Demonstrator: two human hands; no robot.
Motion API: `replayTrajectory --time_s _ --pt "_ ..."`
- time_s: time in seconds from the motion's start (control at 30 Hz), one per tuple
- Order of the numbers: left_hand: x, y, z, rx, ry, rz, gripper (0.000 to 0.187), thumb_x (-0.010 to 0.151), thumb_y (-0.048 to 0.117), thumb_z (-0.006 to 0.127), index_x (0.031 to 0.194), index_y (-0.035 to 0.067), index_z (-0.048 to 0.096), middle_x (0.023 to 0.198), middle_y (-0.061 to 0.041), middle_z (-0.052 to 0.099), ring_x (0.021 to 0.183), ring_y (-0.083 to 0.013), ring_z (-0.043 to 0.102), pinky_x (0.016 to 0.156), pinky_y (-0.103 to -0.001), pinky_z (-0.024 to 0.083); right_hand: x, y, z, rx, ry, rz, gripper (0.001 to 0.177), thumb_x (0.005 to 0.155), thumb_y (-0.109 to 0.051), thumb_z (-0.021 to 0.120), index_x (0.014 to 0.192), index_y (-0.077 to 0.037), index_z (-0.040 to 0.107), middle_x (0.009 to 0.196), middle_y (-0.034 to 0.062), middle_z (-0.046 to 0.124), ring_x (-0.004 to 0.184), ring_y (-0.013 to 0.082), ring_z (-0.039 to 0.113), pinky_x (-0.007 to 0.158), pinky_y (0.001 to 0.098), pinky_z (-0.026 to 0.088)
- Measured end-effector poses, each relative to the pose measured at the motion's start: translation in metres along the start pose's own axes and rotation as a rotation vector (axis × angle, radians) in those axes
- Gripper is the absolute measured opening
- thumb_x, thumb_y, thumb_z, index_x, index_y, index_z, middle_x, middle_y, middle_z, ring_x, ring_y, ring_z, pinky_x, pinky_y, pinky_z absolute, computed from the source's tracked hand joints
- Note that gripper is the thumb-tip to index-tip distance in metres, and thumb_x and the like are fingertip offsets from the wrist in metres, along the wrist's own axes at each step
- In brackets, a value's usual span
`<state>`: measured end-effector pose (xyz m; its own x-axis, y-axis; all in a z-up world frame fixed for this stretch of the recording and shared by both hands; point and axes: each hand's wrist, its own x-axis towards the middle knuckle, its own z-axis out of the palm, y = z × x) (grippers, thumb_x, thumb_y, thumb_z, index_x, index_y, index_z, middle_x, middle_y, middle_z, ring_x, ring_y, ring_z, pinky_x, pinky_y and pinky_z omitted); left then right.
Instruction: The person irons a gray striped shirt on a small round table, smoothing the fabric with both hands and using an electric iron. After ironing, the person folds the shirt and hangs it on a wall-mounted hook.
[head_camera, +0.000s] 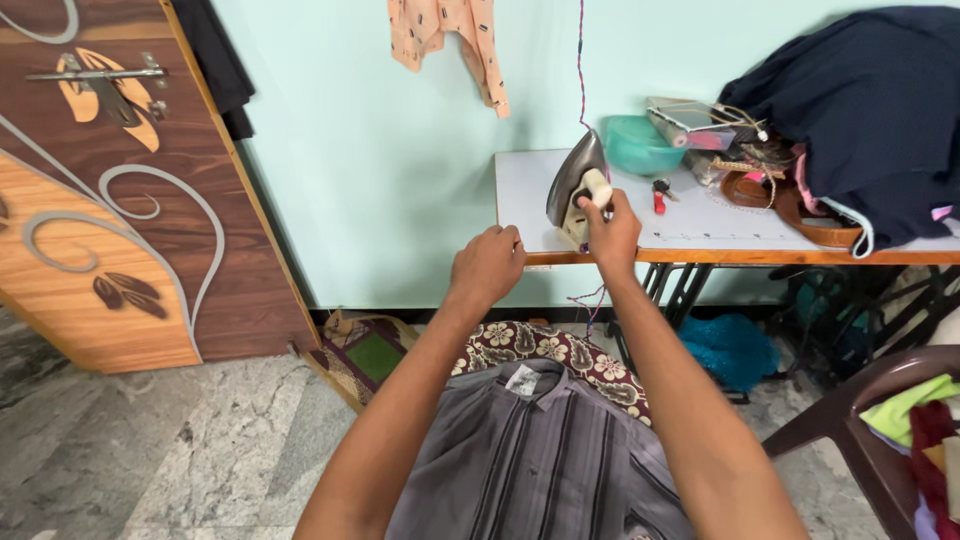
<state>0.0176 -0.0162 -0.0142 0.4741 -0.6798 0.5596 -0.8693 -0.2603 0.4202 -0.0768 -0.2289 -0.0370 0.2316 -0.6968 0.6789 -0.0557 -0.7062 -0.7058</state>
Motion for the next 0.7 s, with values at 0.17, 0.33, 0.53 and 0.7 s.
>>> replayTrajectory --time_s 0.17,0.33,0.53,0.7 --pt "-0.008 -0.020 0.030 0.020 -0.038 -0.026 0.022 0.095 0.026 0.056 0.100 0.007 0.067 0.102 -0.016 0.069 0.095 -0.0394 0.067 0.081 -0.056 0.053 0.011 0.014 0.023 -0.020 -0.036 0.000 0.040 0.091 -0.030 0.081 0.113 -0.001 0.065 0.096 0.0187 0.074 0.087 0.0309 0.073 0.077 0.0403 0.055" --pt "-0.030 -0.030 0.056 -0.042 -0.061 -0.036 0.022 0.092 0.025 0.057 0.098 0.007 0.067 0.101 -0.016 0.070 0.094 -0.0410 0.067 0.079 -0.056 0.053 0.010 0.029 0.026 0.156 -0.167 0.078 0.042 0.092 -0.028 0.079 0.123 -0.003 0.064 0.106 0.0153 0.074 0.099 0.0236 0.076 0.079 0.0376 0.060" --pt "-0.074 -0.033 0.095 -0.051 -0.197 -0.076 0.020 0.093 0.024 0.058 0.098 0.008 0.068 0.103 -0.015 0.071 0.097 -0.0400 0.067 0.082 -0.055 0.054 -0.088 0.044 -0.011 0.079 0.096 -0.078 0.026 0.103 -0.017 0.074 0.116 0.000 0.059 0.098 0.0153 0.073 0.093 0.0248 0.073 0.087 0.0392 0.058" --pt "-0.099 -0.068 0.160 0.012 -0.240 -0.051 0.018 0.092 0.018 0.058 0.096 0.007 0.071 0.107 -0.018 0.071 0.100 -0.0395 0.068 0.084 -0.053 0.055 -0.189 0.099 -0.023 -0.105 -0.164 0.152 0.036 0.091 -0.023 0.075 0.114 0.000 0.059 0.091 0.0149 0.070 0.079 0.0261 0.070 0.073 0.0385 0.056"
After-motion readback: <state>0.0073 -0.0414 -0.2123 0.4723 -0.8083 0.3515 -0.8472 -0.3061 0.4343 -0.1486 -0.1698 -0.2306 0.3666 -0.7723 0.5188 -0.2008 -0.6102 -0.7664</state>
